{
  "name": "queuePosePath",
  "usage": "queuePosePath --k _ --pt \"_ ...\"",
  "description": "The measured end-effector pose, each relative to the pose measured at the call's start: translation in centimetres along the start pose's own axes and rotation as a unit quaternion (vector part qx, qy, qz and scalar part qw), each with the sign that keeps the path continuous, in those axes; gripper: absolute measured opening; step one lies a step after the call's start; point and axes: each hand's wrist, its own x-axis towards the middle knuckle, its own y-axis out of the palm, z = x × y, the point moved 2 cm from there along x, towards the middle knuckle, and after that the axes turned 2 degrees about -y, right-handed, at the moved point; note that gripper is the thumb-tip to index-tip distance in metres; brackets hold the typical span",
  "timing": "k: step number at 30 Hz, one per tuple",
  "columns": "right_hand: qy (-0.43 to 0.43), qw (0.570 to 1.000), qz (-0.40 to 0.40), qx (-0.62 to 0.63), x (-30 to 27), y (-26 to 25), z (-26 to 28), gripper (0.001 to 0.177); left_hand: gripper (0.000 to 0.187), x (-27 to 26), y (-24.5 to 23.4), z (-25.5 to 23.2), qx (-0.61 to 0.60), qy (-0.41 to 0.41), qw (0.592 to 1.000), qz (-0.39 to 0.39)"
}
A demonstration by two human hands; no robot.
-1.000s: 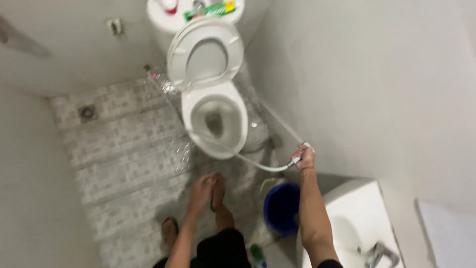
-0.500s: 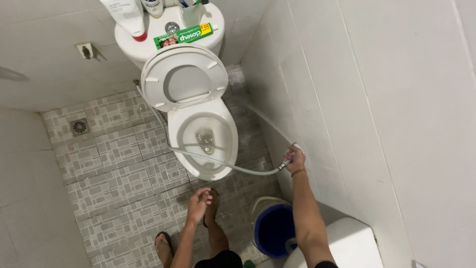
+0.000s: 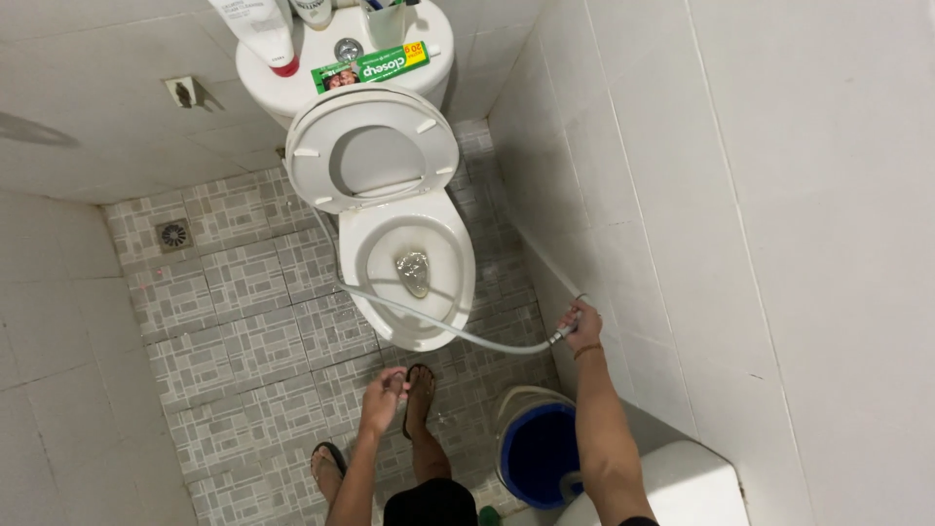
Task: The person uses a handheld bidet sprayer to rinse the toilet bowl and the surrounding tiled floor. They then remove the floor drain cover, rinse the drain opening, and replace the cover.
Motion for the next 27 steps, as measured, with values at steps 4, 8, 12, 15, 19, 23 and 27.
queuePosePath --k 4,8,12,15,19,23,27 --pt "-0.022 0.998 -0.031 0.058 0.1 -0.7 -1.1 0.030 0.035 -1.1 -0.9 -0.7 0.001 -0.021 1.000 0.003" --pt "-0.004 0.999 -0.017 0.040 -0.3 -2.0 -2.4 0.027 0.036 -0.6 -1.3 1.0 0.013 -0.017 1.000 0.003" --pt "0.000 1.000 -0.014 0.027 -1.4 -1.9 -3.2 0.033 0.033 0.4 -1.4 3.1 -0.034 0.002 0.999 0.000" --pt "-0.047 0.995 -0.044 0.071 -2.4 -2.3 -3.5 0.031 0.033 -0.2 -1.7 3.6 -0.044 0.003 0.999 -0.001" --pt "0.004 0.999 -0.026 0.046 -2.2 -2.9 -4.7 0.031 0.034 -1.0 -2.2 3.3 -0.011 -0.004 1.000 -0.004" --pt "-0.069 0.992 -0.049 0.099 3.3 -7.5 -7.3 0.021 0.032 -1.0 -2.3 3.9 -0.030 -0.033 0.999 -0.004" --pt "-0.025 0.996 -0.039 0.079 4.5 -9.6 -9.7 0.020 0.033 -0.4 -2.2 5.2 -0.039 -0.017 0.999 0.003"
